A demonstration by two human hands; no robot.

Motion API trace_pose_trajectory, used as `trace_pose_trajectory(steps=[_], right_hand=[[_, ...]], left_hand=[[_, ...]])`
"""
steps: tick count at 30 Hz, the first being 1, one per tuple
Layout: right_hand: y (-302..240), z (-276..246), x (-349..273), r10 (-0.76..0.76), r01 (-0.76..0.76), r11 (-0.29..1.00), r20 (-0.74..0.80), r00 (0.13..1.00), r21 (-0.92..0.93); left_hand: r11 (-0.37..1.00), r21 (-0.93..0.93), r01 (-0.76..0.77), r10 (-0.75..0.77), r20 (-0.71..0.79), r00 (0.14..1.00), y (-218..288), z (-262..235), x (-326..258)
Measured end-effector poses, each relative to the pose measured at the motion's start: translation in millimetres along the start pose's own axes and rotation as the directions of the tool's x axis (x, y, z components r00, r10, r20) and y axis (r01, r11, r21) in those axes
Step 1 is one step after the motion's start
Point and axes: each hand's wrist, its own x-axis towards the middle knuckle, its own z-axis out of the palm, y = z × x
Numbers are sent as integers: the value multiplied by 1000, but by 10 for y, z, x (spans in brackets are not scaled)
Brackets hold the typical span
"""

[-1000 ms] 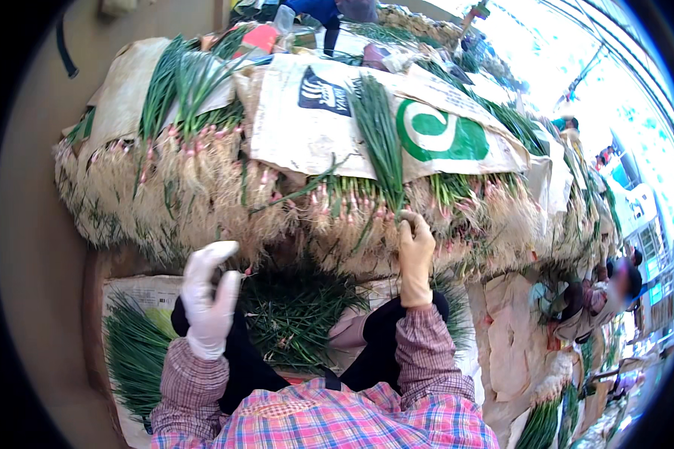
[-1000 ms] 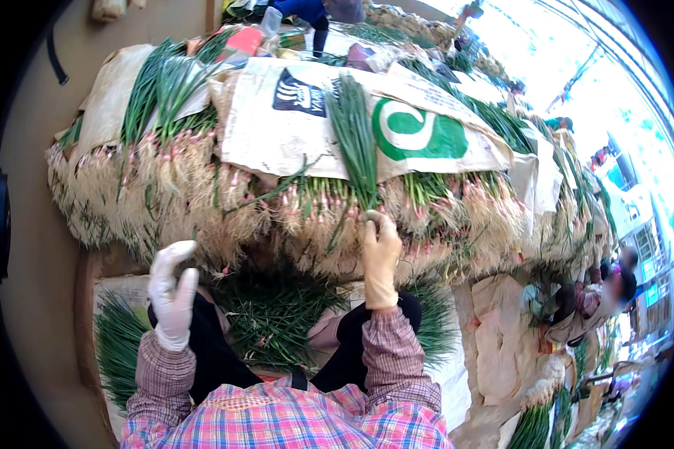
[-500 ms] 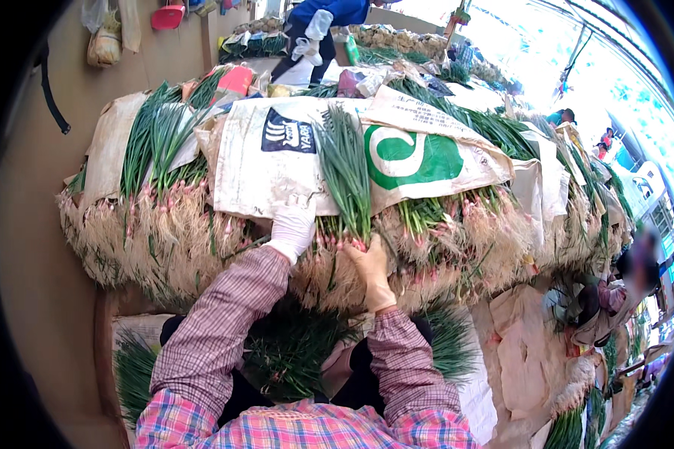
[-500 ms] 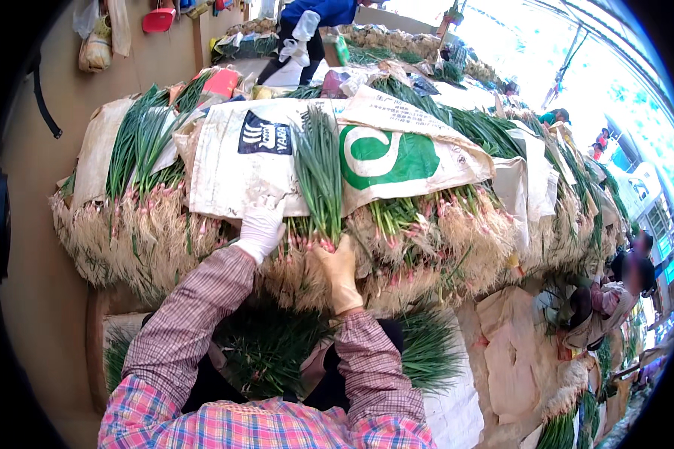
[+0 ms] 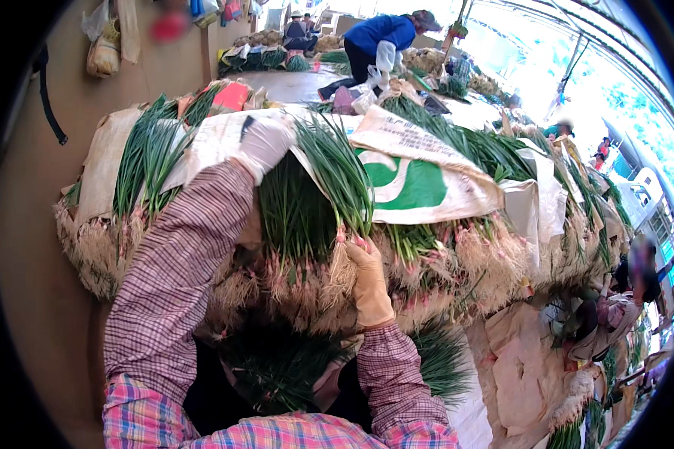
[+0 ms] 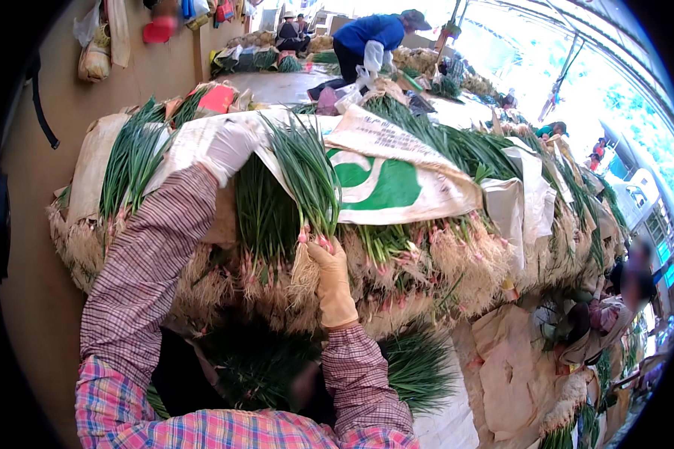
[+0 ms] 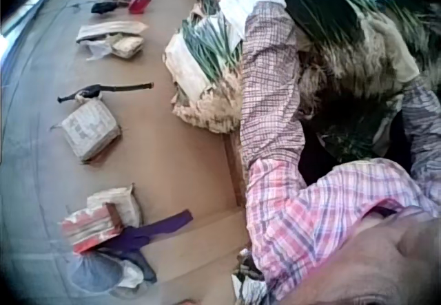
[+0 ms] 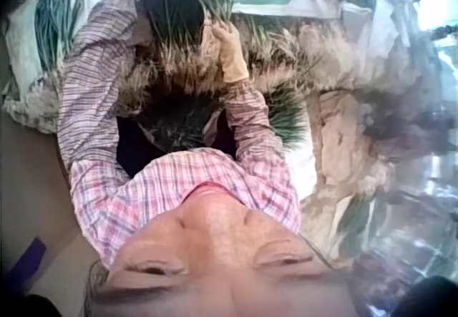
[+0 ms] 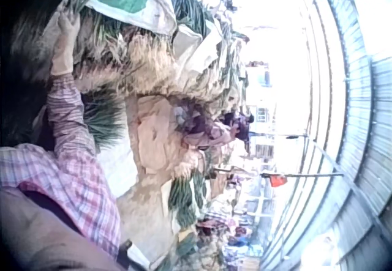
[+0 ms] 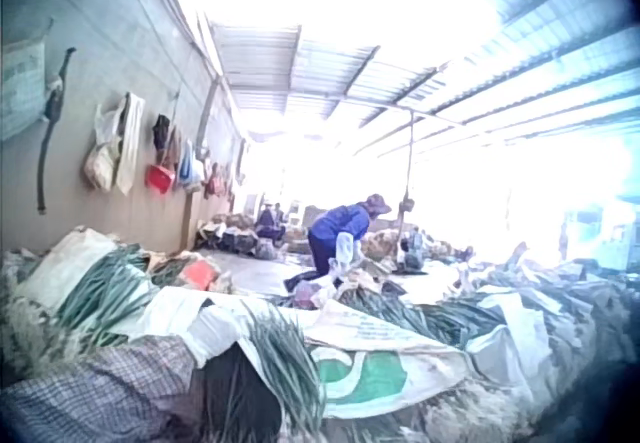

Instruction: The person sorts green onions by hand from a large pile, removing outer leaves and damaged parts before grouping the cleaned bunches.

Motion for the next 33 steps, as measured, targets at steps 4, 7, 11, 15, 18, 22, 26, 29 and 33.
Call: trace_pose_trajectory(steps=[4, 7, 11, 15, 18, 22, 26, 29, 33], right_hand=[[-81, 206, 304, -28, 21, 996, 89, 996, 83], [-313, 319, 377, -71, 67, 995, 51, 996, 74], [-345, 260, 546, -138, 135, 985, 21, 990, 112], [49, -162, 733, -113, 82, 968, -118, 987, -235], [288, -224, 621, -144, -120, 619, -263, 954, -776], [595, -570, 749, -137, -13, 296, -55, 989, -955], [192, 296, 249, -390, 91, -545, 348, 853, -833], [324, 1029, 171, -204, 321, -336, 401, 893, -885], [519, 1319, 861, -486, 358, -293, 460, 743, -887]], left_hand=[[988, 143, 49, -58, 55, 997, -925, 123, 283], [966, 223, 131, -159, 112, 981, -1341, -198, 496], [966, 131, 222, -221, -29, 975, -2323, -421, 445], [842, 146, 519, -522, -25, 853, -2960, -848, 264], [857, 75, 510, -498, -134, 857, -3259, -918, -53], [879, 145, 455, -417, -233, 879, -3690, -847, -483], [801, 20, 598, -595, -89, 799, -3698, -1015, -831], [894, -4, 448, -436, -232, 869, -3798, -1190, -921], [925, -170, 340, -380, -457, 804, -3618, -1559, -632]])
